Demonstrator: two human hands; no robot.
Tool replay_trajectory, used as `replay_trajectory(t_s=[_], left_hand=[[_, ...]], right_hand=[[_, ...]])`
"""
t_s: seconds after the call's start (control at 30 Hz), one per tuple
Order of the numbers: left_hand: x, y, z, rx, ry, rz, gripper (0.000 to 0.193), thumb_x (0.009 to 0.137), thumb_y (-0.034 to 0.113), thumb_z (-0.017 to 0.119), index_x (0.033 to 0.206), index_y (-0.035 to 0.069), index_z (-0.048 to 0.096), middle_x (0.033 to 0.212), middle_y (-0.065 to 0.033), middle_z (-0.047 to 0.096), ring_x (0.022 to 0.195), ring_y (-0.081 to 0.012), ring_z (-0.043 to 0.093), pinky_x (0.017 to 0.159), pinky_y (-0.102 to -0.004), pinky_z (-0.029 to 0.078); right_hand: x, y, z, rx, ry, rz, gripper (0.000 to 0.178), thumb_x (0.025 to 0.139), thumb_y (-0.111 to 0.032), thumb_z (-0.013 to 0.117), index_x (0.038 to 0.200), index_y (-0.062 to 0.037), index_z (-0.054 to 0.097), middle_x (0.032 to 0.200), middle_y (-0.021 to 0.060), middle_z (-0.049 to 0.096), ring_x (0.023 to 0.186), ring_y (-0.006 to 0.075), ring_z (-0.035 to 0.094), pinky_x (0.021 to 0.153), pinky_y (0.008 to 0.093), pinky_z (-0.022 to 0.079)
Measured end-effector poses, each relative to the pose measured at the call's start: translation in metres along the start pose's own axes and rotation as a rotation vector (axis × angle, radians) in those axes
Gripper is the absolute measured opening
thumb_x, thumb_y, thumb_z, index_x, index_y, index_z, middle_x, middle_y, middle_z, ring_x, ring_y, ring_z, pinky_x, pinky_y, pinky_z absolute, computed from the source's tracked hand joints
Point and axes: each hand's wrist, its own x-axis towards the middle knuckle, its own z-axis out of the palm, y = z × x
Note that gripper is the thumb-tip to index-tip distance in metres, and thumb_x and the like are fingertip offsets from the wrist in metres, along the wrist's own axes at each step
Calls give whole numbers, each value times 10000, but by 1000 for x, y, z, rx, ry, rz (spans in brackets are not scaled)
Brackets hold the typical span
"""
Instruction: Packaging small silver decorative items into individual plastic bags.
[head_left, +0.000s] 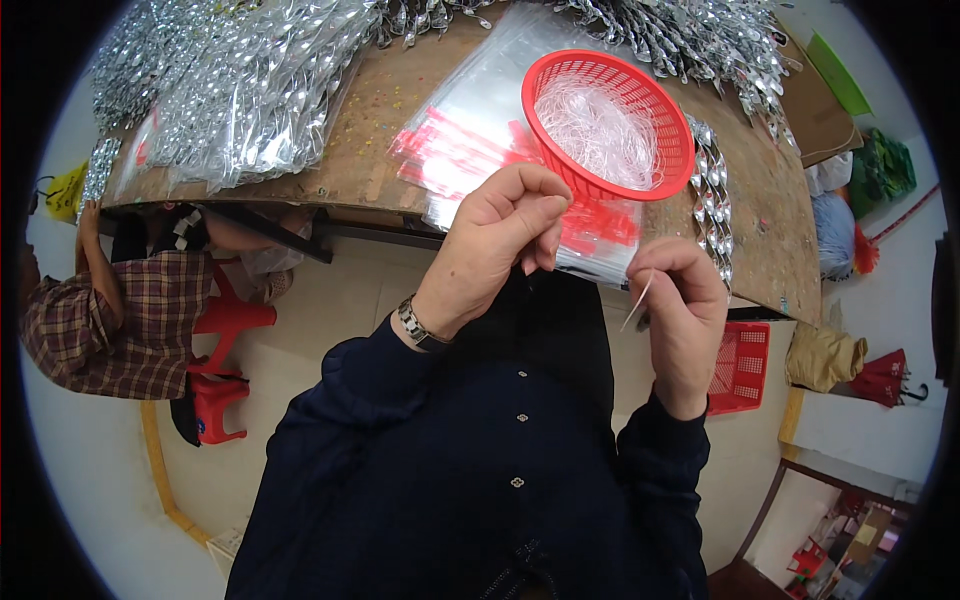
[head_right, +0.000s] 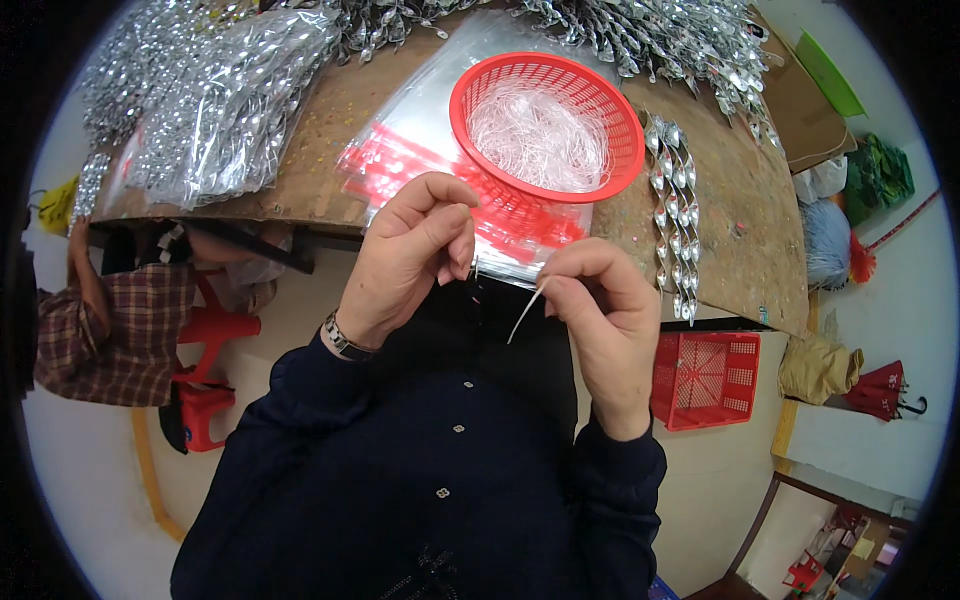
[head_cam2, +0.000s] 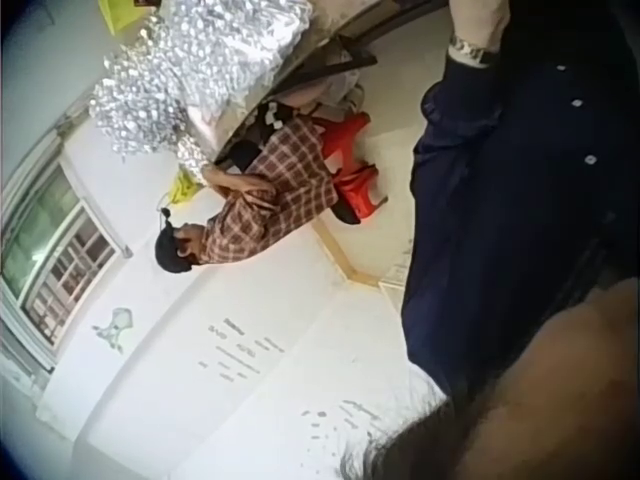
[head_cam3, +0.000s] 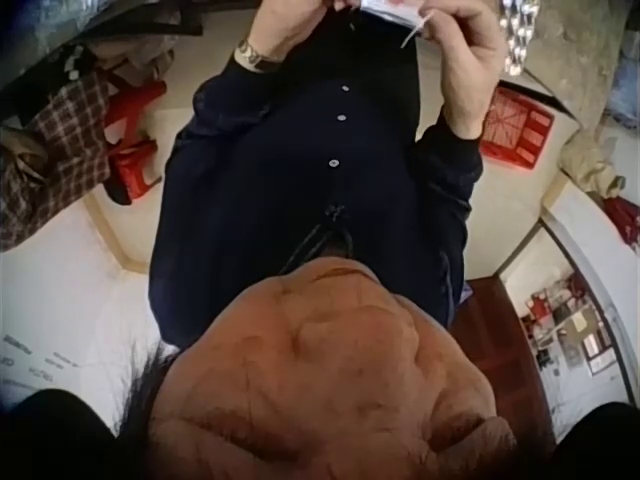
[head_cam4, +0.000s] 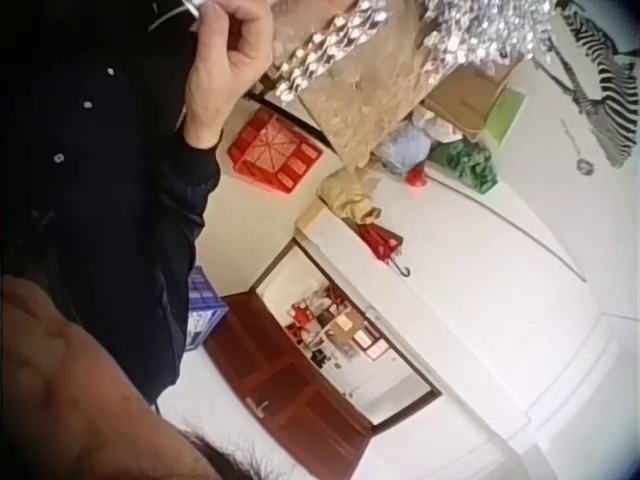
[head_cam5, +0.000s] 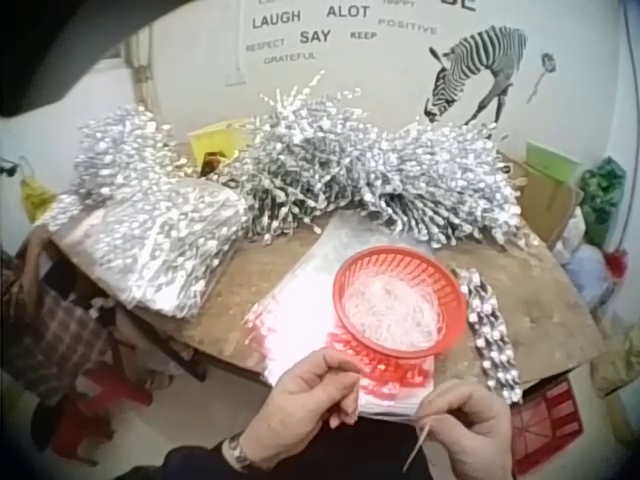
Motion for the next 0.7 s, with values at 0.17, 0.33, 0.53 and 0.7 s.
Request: replay_trajectory(t_s=[0.17, 0.33, 0.53, 0.7], left_hand=[[-1, 5, 8, -29, -50, -38, 263, 952, 138, 504, 1184, 16, 485, 673, -17, 524, 579, -77, 506, 490, -170, 373], [-3, 6, 13, -43, -99, -25, 335, 943, 138, 516, 1249, 18, 450, 674, -11, 522, 573, -67, 501, 486, -171, 368], [-6, 9, 16, 77, -136, -9, 329, 940, 121, 512, 1250, 26, 458, 688, 0, 536, 571, -48, 498, 495, -163, 368], [-9, 8, 17, 123, -139, -23, 300, 927, 84, 522, 1219, 30, 483, 714, 3, 548, 603, -43, 513, 519, -159, 379]], right_hand=[[3, 6, 15, 5, 96, 117, 56, 876, 0, 560, 929, 7, 576, 827, 26, 579, 680, 68, 498, 632, 194, 407], [6, 7, 22, 45, 116, 131, 211, 864, -14, 587, 1073, 15, 585, 843, 23, 589, 708, 64, 510, 646, 193, 413], [7, 6, 22, 18, 60, 144, 165, 866, -19, 584, 1027, 10, 609, 850, 24, 601, 705, 66, 515, 642, 188, 411], [7, 6, 20, 0, 66, 167, 75, 870, -26, 585, 933, 2, 615, 823, 15, 602, 693, 64, 514, 639, 188, 411]])
